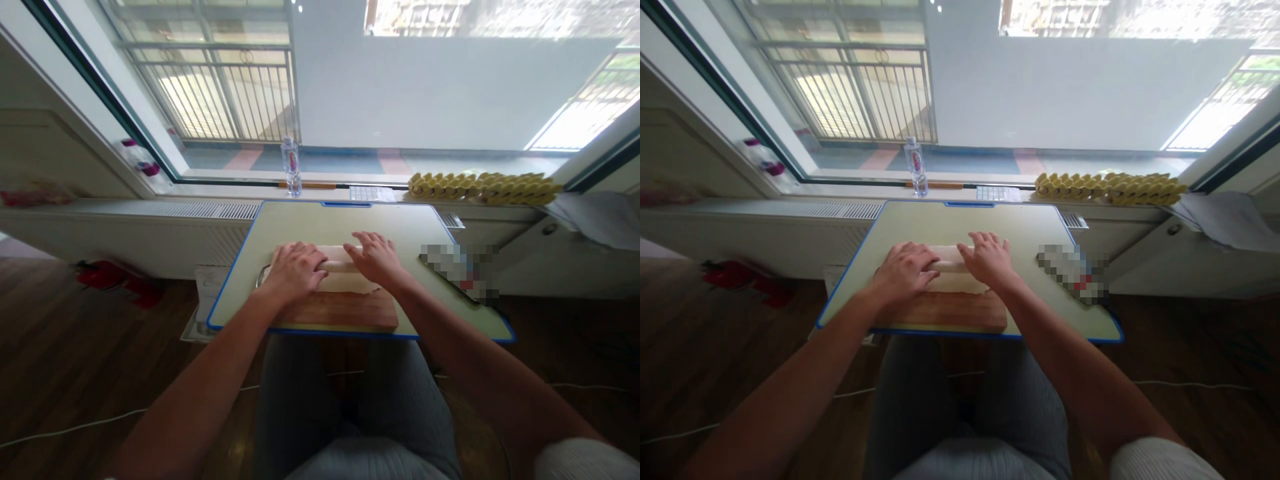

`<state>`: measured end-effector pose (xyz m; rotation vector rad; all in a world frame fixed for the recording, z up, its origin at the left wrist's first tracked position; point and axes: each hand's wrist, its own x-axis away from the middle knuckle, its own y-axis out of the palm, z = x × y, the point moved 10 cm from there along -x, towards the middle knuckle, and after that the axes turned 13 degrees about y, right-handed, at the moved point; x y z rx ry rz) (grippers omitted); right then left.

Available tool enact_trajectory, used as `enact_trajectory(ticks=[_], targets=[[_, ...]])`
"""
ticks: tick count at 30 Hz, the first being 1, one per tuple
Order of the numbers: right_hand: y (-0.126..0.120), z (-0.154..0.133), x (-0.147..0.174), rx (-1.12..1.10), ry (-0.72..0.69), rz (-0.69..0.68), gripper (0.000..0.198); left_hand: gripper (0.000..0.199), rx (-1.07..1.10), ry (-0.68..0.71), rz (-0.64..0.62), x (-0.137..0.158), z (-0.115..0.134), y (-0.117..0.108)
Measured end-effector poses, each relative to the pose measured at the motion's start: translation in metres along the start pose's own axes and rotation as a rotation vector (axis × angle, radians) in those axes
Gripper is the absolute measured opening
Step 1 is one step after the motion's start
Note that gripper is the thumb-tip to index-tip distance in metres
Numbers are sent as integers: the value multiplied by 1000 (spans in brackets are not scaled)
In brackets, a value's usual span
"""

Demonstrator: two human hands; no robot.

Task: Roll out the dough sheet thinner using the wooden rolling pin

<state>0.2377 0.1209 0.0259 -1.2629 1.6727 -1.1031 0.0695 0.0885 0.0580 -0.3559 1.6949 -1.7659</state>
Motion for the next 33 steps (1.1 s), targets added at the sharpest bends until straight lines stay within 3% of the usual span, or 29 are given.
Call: enact_trajectory(ticks=[4,8,14,16,21,25,28,33], targets=[[23,-21,-28,40,-21,-101,61,28,31,-80,-56,-8,-42,5],[41,-30,-45,128,-27,-212,63,34,87,-125,-131,-14,-67,23],[44,-33,-50,191,-36,-228,69,46,113,-283,-24,-35,-102,26],[43,-32,-43,195,-25,-205,73,50,94,-341,-48,-39,-110,33],[35,-33,-5,241,-61,-127,69,62,90,-332,-201,-29,-94,56],[29,-31,13,245,-55,-96,70,62,45,-315,-190,-15,-76,54],[36,-27,2,188,0,-185,75,61,37,-308,-179,-14,-74,52],[39,-25,-41,98,79,-167,75,61,69,-305,-225,-27,-87,57]])
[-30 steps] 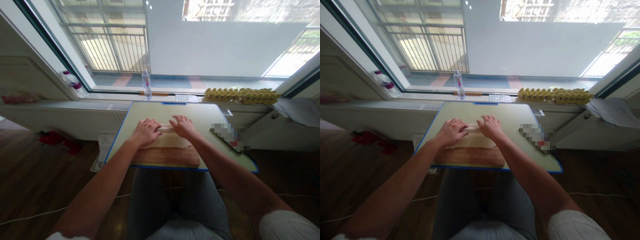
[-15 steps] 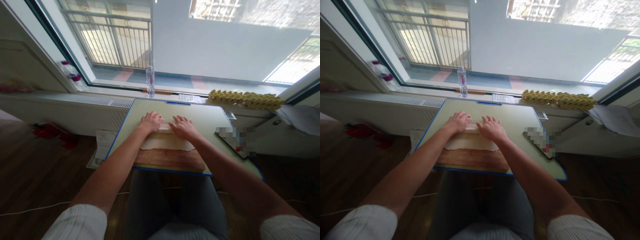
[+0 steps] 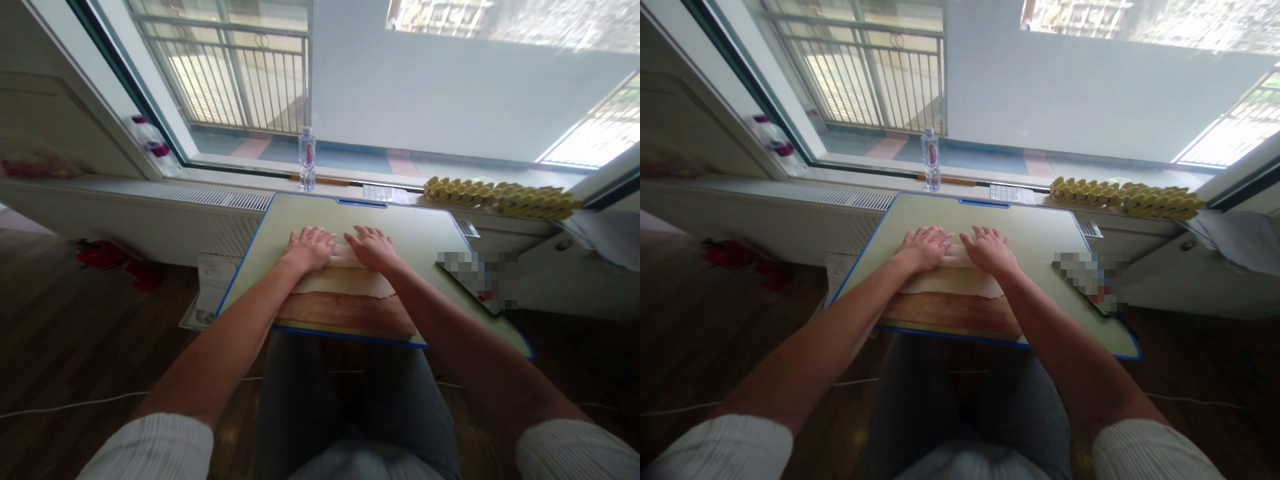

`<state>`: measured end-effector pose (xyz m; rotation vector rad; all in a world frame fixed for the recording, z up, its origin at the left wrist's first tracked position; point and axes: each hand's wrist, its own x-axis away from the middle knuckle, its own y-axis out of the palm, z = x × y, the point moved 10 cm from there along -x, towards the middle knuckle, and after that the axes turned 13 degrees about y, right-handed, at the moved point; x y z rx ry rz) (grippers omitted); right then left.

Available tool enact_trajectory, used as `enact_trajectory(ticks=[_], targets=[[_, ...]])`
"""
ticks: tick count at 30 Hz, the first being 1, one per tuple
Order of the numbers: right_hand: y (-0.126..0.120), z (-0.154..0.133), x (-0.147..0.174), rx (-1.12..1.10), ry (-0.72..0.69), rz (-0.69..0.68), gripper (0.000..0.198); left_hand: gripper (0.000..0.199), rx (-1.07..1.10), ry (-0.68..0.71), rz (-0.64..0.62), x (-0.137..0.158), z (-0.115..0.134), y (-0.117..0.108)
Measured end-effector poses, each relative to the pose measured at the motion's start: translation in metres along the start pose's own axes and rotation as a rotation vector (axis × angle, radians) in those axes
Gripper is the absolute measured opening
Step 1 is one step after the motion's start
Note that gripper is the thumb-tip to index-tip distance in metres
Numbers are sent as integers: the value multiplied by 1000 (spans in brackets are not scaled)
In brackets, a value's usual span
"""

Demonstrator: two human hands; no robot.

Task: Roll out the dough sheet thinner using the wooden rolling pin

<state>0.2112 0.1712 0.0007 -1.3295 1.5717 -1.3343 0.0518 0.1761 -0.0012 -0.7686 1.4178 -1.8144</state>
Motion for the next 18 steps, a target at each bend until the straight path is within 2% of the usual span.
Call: enact_trajectory(ticks=[3,6,11,18], targets=[[3,0,-14,-10,28,-15,72,60,3,-4,-42,-8,-4,2],[1,-1,-10,-6,-4,23,72,60,-8,3,-35,-7,-1,2],[5,2,17,29,-26,-27,74,60,-70,14,49,18,14,-2],[3,5,70,124,-43,80,69,58,-166,28,154,64,40,-2]])
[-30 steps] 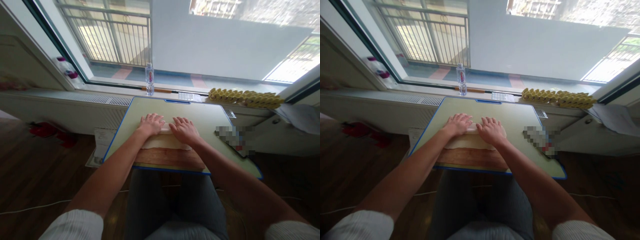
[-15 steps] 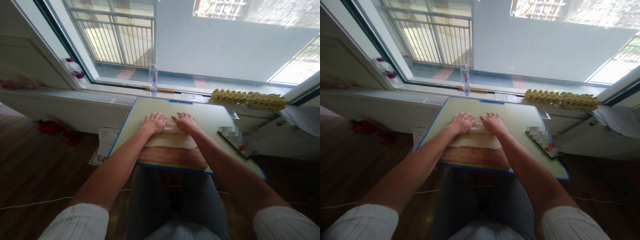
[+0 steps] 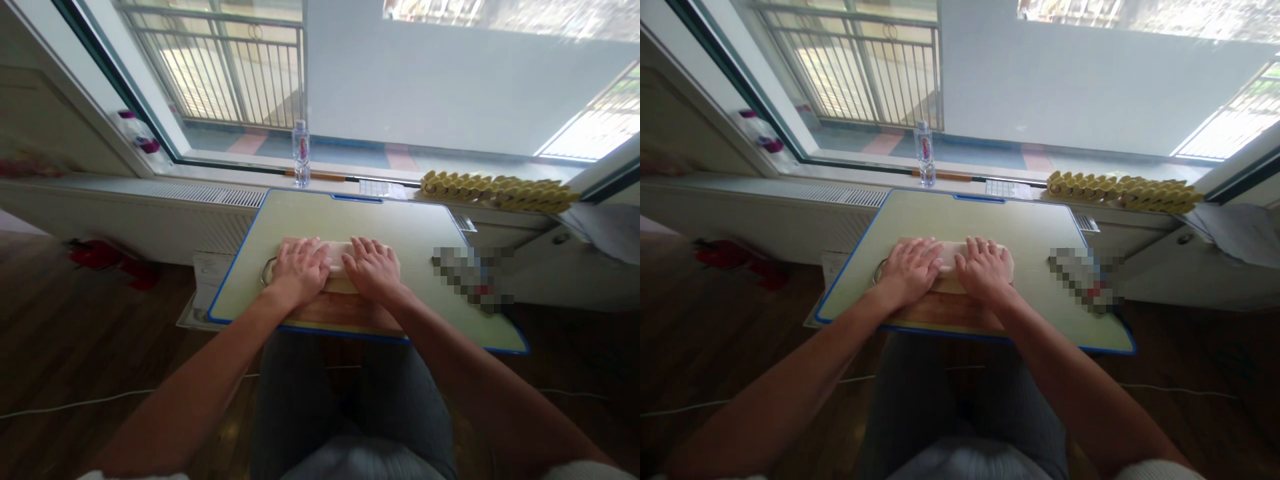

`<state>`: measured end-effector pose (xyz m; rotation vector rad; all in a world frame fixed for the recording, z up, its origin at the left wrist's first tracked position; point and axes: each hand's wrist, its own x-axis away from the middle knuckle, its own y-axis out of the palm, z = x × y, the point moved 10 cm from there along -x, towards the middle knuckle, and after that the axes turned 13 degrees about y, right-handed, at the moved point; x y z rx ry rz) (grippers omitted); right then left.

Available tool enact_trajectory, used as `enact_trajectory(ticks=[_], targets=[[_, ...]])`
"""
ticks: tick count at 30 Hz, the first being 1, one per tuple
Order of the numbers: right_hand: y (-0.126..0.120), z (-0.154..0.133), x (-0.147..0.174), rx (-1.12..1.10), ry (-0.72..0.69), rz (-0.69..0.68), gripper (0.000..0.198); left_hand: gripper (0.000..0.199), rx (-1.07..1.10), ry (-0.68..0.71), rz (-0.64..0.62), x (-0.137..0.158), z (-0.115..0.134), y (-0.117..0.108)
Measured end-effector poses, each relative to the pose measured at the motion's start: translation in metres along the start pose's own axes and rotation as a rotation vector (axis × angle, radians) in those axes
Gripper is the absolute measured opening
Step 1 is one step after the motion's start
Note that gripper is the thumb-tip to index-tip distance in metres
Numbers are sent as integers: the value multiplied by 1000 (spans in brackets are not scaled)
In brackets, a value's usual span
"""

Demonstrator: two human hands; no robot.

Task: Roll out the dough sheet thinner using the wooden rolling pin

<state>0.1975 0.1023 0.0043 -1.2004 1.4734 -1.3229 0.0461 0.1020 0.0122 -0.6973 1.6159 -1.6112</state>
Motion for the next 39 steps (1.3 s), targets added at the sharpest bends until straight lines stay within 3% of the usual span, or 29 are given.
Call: enact_trajectory(ticks=[4,13,16,23,26,31,33,36,39], targets=[[0,1,7,4,-20,53,66,58,5,-2,20,6,2,2],[-2,-5,-47,-42,-3,-85,70,60,63,-26,-63,-46,-26,9],[-2,-5,-32,-38,-23,-63,72,59,52,-34,-34,-34,-18,6],[-5,-1,49,-3,-113,161,68,58,77,43,108,39,25,-9],[-5,-1,44,3,-104,156,68,59,73,54,93,33,24,-9],[-3,-4,-15,-15,-23,8,72,59,52,-18,1,-17,-5,0],[-2,-7,-25,-18,-18,-43,74,59,49,-26,-21,-27,-10,1],[-3,-6,-6,1,-35,-12,71,60,45,1,3,-12,0,-2],[-5,-3,41,10,-88,76,67,59,66,52,46,26,23,-7]])
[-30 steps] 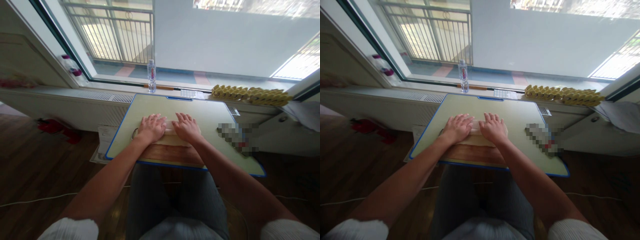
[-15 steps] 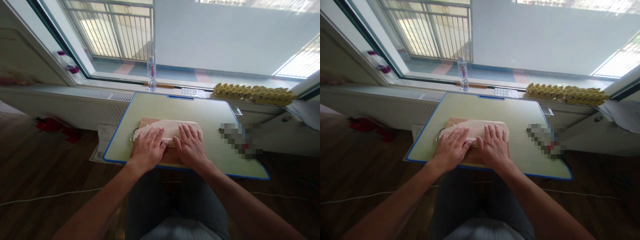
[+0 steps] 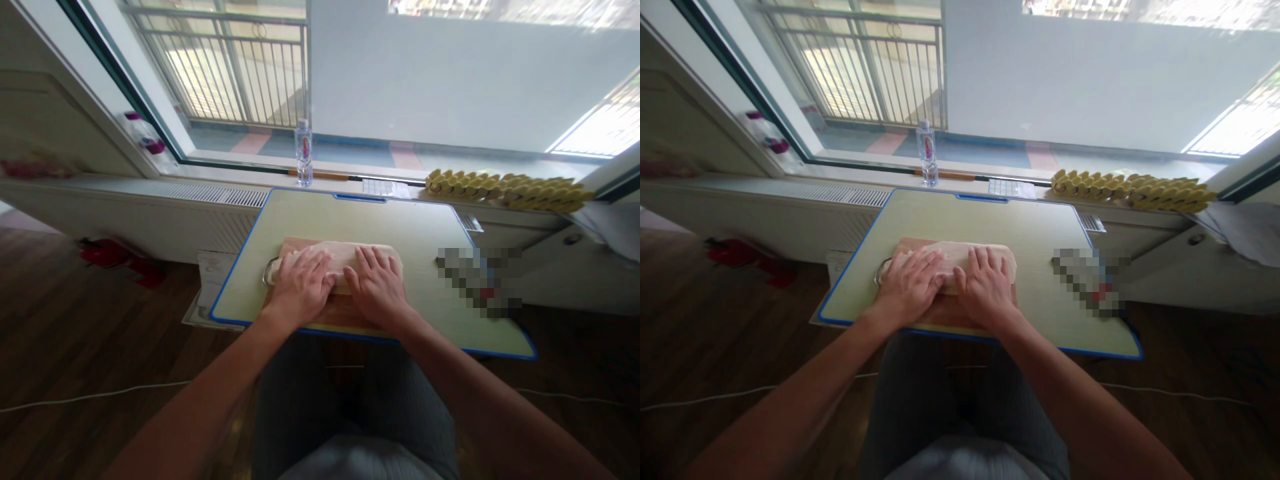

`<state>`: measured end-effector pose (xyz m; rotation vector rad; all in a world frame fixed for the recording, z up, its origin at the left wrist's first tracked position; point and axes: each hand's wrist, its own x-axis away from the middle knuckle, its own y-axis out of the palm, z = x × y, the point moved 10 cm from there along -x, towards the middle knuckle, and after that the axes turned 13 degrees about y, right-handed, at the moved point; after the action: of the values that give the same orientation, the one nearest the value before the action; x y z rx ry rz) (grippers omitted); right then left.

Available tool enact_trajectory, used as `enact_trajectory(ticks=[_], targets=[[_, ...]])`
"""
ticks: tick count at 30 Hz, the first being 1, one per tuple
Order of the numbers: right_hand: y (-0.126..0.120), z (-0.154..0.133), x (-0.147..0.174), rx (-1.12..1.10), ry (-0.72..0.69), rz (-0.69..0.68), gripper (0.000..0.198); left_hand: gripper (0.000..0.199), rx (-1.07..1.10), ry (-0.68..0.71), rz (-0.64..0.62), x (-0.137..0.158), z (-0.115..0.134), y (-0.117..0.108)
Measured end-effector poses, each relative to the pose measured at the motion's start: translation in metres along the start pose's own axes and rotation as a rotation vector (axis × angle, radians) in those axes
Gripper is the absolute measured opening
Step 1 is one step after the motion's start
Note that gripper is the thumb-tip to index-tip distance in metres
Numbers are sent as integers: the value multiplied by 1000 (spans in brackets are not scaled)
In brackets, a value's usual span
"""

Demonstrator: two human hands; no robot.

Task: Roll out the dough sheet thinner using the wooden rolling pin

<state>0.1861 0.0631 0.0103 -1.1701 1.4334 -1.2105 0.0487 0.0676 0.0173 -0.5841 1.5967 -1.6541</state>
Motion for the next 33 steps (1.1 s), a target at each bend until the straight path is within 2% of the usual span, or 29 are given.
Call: enact_trajectory(ticks=[3,5,10,14,17,19,22,26,33], targets=[[0,-1,36,-13,-47,10,66,60,16,18,10,30,18,-2],[-1,-1,38,-25,-47,-12,67,61,21,16,3,36,22,-2],[-2,4,-17,-48,84,-60,71,56,44,-7,-44,7,9,-3],[10,4,-47,-45,101,-156,73,53,32,-105,-12,-22,-25,-11],[14,2,-47,-27,67,-170,70,60,6,-248,37,-34,-56,-13],[15,2,-40,-22,66,-169,70,65,11,-272,-10,-37,-64,-5],[11,1,-21,1,51,-120,69,65,27,-230,-107,-28,-56,10],[2,-3,-4,28,16,-43,66,62,-9,-203,-99,-13,-44,10],[11,2,-47,-20,64,-144,68,65,34,-195,-114,-46,-65,15]])
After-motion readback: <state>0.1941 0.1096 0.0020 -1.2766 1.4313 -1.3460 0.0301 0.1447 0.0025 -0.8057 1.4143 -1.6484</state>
